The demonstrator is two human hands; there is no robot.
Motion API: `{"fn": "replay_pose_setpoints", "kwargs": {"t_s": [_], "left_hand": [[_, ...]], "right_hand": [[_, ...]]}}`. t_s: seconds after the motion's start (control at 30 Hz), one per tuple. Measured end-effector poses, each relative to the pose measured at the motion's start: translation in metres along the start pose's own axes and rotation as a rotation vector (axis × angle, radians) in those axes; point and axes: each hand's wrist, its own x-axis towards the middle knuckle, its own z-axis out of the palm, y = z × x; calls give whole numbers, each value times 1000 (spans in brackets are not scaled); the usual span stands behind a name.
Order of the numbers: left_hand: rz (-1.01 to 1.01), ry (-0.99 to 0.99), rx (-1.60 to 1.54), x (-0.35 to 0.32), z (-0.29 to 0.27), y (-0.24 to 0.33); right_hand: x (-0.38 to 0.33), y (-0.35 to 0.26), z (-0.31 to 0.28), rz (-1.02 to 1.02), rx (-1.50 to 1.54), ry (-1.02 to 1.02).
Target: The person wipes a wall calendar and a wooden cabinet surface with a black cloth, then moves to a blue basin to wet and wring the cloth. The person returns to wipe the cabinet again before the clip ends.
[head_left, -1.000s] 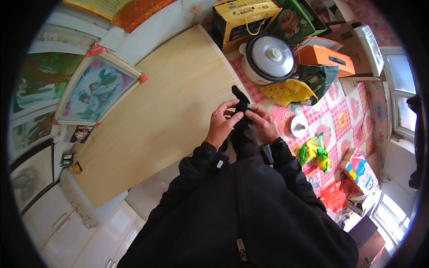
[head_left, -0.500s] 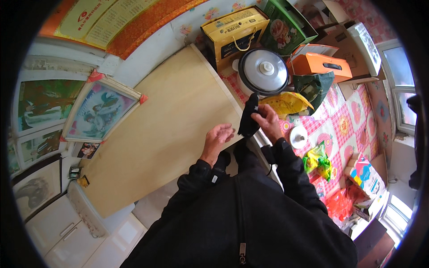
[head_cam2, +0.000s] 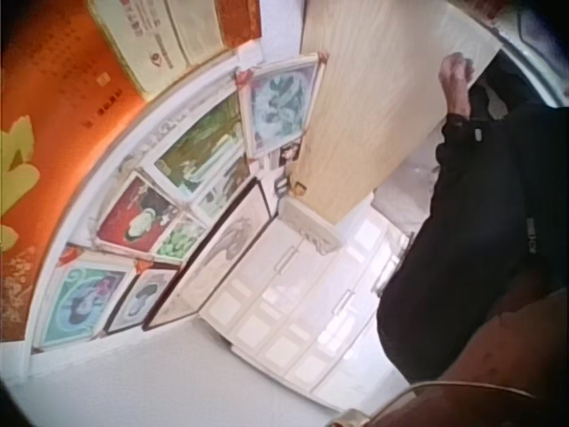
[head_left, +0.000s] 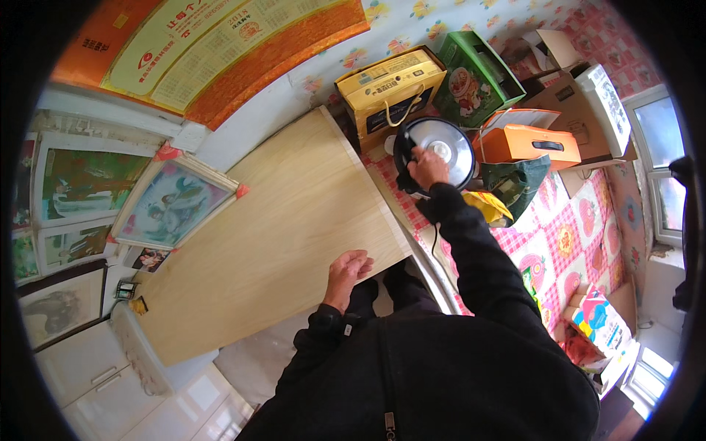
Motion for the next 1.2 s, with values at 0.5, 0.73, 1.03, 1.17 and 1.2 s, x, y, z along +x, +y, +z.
{"fn": "replay_pose_setpoints", "kwargs": {"t_s": [0.5,0.73,1.03,1.17,1.2], "left_hand": [[-51,-28,38,8,22,1],[-83,-33,69,3,35,-8],[-118,-127,37,2,48,0],[-267,-353,-148,4,59,4],[-282,-423,-201,2,62,3]], "right_hand": [[-99,113,-84,124,497,324],[21,119,-68,203,230,267],[-166,53,-12,35,694,-38],[-251,25,-39,51,1002,-230],[-264,20,-46,139,1112,-275]]}}
